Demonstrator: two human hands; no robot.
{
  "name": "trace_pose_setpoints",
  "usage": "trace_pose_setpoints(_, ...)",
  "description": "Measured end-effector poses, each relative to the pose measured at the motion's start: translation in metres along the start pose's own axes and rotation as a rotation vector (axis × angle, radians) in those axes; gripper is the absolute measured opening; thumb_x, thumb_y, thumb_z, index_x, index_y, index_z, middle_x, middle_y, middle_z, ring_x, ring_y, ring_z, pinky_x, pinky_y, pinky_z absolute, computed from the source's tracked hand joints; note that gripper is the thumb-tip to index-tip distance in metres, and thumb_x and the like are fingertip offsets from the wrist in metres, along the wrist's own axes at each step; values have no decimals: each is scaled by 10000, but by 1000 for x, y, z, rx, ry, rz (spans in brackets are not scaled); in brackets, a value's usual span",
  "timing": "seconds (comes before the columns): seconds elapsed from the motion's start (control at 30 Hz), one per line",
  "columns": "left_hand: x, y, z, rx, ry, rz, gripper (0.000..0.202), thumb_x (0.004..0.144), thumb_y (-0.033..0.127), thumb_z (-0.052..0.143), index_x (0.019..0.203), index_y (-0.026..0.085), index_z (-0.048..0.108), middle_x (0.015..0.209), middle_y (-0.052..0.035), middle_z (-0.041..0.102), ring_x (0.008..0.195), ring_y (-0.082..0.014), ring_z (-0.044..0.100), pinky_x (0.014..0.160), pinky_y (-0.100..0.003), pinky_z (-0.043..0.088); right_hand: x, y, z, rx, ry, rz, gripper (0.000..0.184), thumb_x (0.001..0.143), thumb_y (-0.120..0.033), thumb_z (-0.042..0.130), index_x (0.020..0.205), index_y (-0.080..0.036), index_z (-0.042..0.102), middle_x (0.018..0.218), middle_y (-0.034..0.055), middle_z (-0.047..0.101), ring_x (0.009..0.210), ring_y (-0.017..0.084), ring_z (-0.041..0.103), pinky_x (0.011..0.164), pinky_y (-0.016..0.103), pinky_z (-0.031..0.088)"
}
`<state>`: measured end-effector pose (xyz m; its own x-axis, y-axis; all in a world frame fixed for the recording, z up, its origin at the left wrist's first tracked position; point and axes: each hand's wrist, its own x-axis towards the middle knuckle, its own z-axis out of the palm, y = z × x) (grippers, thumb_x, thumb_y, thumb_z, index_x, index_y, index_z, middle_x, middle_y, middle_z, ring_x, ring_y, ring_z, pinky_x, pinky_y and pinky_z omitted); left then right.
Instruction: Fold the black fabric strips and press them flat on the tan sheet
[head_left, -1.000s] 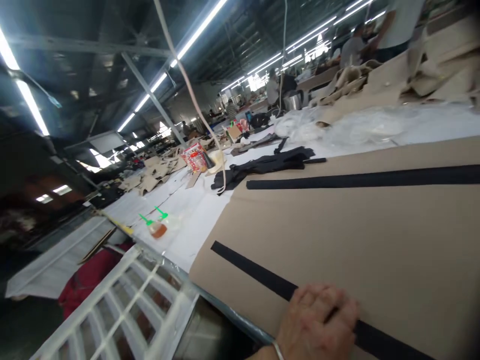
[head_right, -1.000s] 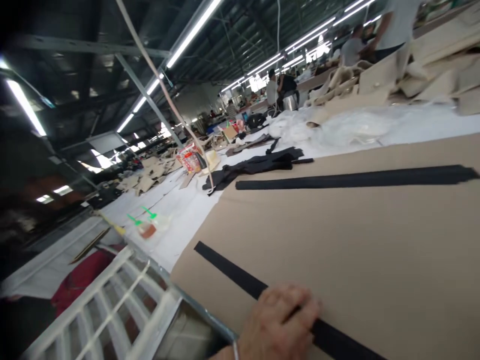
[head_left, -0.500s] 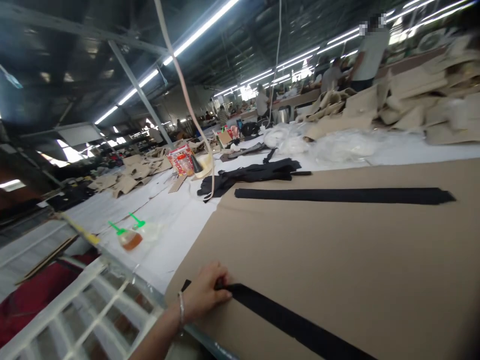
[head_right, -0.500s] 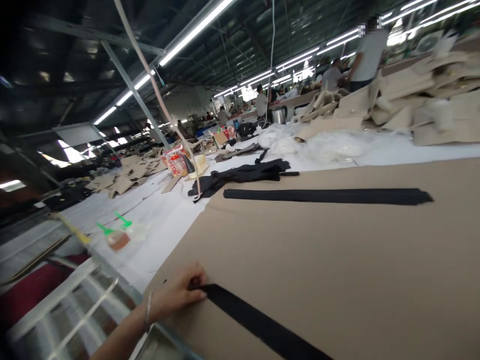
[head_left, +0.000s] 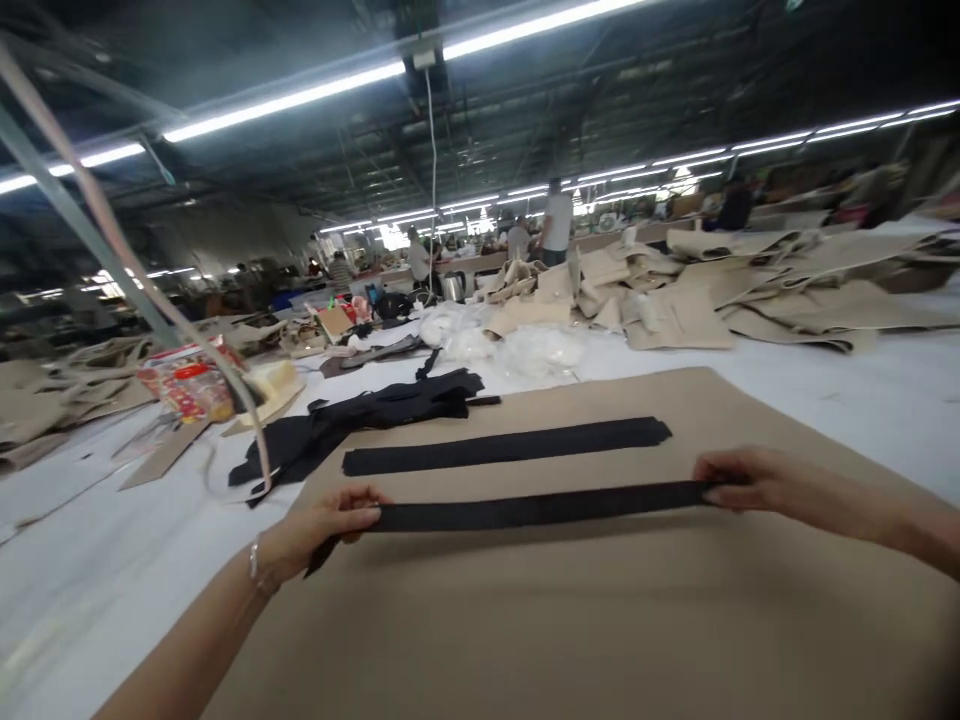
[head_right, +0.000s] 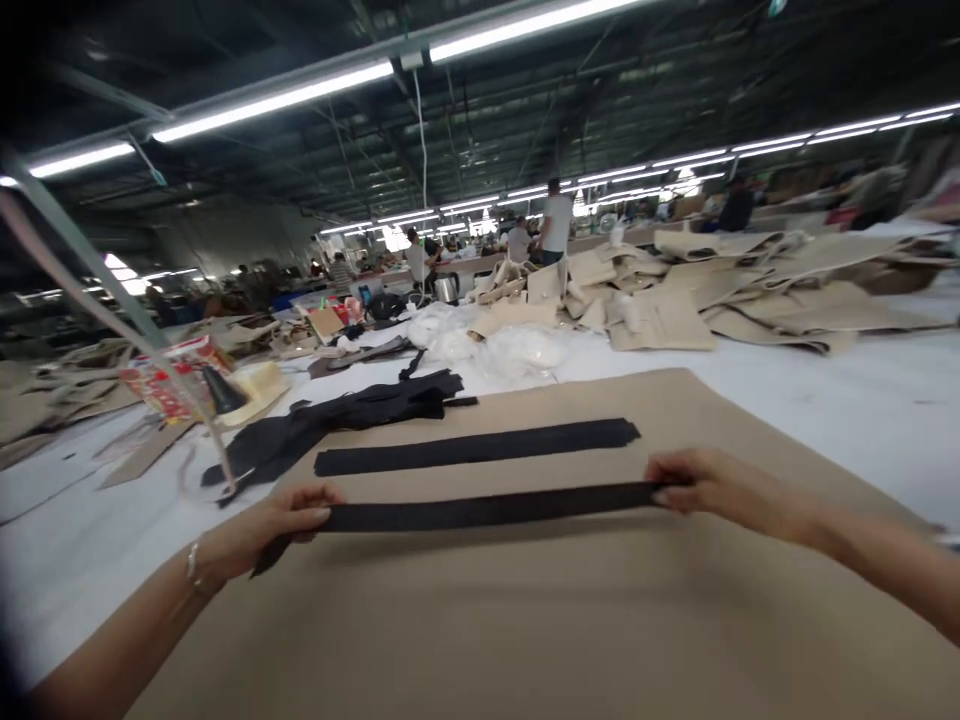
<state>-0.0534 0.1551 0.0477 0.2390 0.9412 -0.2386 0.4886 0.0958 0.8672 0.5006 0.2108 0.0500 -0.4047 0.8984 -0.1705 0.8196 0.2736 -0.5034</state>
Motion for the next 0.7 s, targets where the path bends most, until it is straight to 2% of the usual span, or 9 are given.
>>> trace_pose_setpoints(0.1,53,0,-12,77,66,39,450,719,584,631,931,188,595,702,34,473,602,-120,403,561,-232,302,40,6,-23,-75,18,43,294,757,-475,480,739,-201,584,706,47,597,702,210,544,637,299,401)
trace_pose_setpoints(0.17,81,0,-17,154,122,65,441,688,582,634,864,179,602,694,27,488,628,-135,431,592,-244,328,65,12,-29,-144,38,62,317,753,-482,481,761,-190,603,727,47,610,726,218,549,652,299,391)
trace_pose_setpoints(0.33,125,-9,-25,397,271,82,336,657,466,643,857,196,634,734,7,553,731,-199,516,682,-288,394,109,22,-24,-352,83,131,228,771,-376,512,788,-199,654,794,57,654,765,233,585,673,309,385)
trace_pose_setpoints(0.47,134,-20,-17,589,409,76,242,687,296,582,911,218,631,867,-26,587,897,-256,558,841,-379,406,120,20,-15,-525,135,186,166,809,-298,540,822,-200,674,837,74,658,804,246,600,745,367,390)
trace_pose_setpoints(0.57,129,-23,-3,708,539,92,335,713,197,508,1032,217,607,1127,-94,575,1149,-334,474,999,-529,283,119,14,-9,-613,188,171,153,836,-303,578,865,-181,666,904,84,644,894,262,583,838,447,382)
trace_pose_setpoints(0.6,125,-23,3,733,570,110,388,730,169,475,1097,220,587,1221,-105,545,1215,-337,431,1034,-548,232,117,11,-8,-631,211,160,161,840,-316,598,888,-175,659,939,84,634,940,270,570,861,467,381)
trace_pose_setpoints(0.7,113,-23,25,799,558,276,479,806,136,392,1249,256,528,1368,-75,492,1282,-284,412,1090,-492,209,110,0,-9,-649,284,139,254,855,-366,645,1005,-162,626,1074,75,593,1062,270,523,922,489,396)
